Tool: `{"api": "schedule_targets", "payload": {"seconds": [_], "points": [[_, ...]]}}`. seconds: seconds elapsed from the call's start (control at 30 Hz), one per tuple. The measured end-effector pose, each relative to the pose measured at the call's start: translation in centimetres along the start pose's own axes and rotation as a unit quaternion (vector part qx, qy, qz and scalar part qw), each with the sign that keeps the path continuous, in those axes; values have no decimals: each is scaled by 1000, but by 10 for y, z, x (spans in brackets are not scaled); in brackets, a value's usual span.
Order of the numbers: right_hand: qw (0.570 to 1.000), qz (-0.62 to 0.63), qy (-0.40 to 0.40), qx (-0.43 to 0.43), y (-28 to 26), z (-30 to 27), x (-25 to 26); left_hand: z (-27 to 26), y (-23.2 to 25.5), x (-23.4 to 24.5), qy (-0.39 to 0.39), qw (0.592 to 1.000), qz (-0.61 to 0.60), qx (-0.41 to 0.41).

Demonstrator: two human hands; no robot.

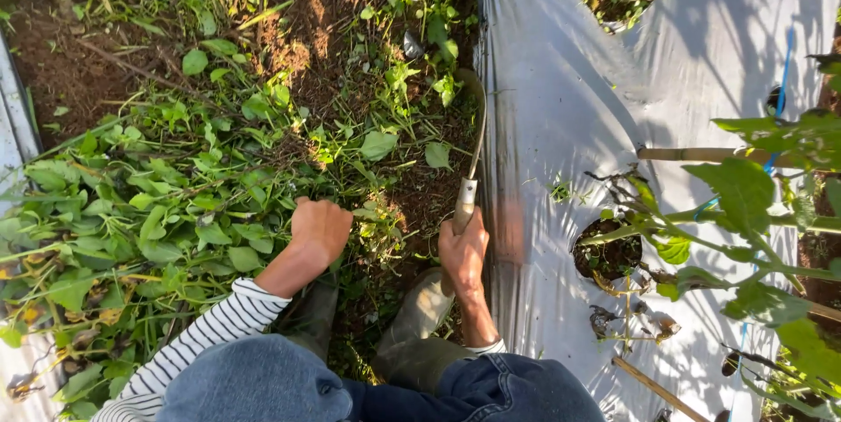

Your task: The person uses a sickle to cut weeds growing along the edge of a plastic-covered garden bed. They repeatedly swing the tool to sever the plants and gather the cut vegetation by hand.

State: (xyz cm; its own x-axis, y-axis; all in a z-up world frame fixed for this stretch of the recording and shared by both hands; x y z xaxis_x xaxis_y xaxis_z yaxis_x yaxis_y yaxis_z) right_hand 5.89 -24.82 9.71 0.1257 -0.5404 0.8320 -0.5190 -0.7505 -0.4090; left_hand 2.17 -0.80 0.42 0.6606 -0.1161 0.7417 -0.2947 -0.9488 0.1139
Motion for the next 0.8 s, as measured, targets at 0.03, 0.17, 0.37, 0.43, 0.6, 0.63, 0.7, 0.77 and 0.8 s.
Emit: {"api": "schedule_targets", "payload": {"seconds": [0.03,0.17,0.37,0.43,0.6,0.63,0.7,0.77,0.8], "points": [[1000,0,-1,1,-18,1,6,14,2,-20,0,1000,-1,2],[1000,4,12,20,-55,19,17,20,11,-30,-9,1000,18,-1],[996,20,-60,61,-47,2,-18,19,3,-34,-9,1000,6,-5],[995,-26,-58,74,-36,9,-26,26,2,-50,-5,1000,6,6],[993,-12,65,99,-50,62,-1,18,11,-45,-12,1000,-5,-4],[993,-12,65,100,-48,77,-2,11,9,-26,-12,1000,-5,-4],[984,-13,105,141,-47,103,-4,-6,5,9,-10,1000,-6,-2],[988,-29,94,121,-53,84,-2,16,8,-38,-15,1000,-8,-2],[990,-43,88,101,-56,76,-1,28,8,-59,-18,1000,-8,-4]]}}
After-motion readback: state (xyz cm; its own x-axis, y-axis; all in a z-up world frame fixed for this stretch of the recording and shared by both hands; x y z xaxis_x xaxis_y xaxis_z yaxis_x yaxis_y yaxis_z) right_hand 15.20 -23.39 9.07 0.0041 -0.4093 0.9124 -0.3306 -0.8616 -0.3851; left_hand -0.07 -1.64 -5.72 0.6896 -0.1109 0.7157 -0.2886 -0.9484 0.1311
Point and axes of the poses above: each hand's wrist, its own z-axis towards the middle knuckle, its own x-axis out of the back of the hand, y = z × x, the point moved 6 cm from there along z, towards the middle knuckle, and after that the axes turned 3 degrees about -z, right-handed, at the moved point
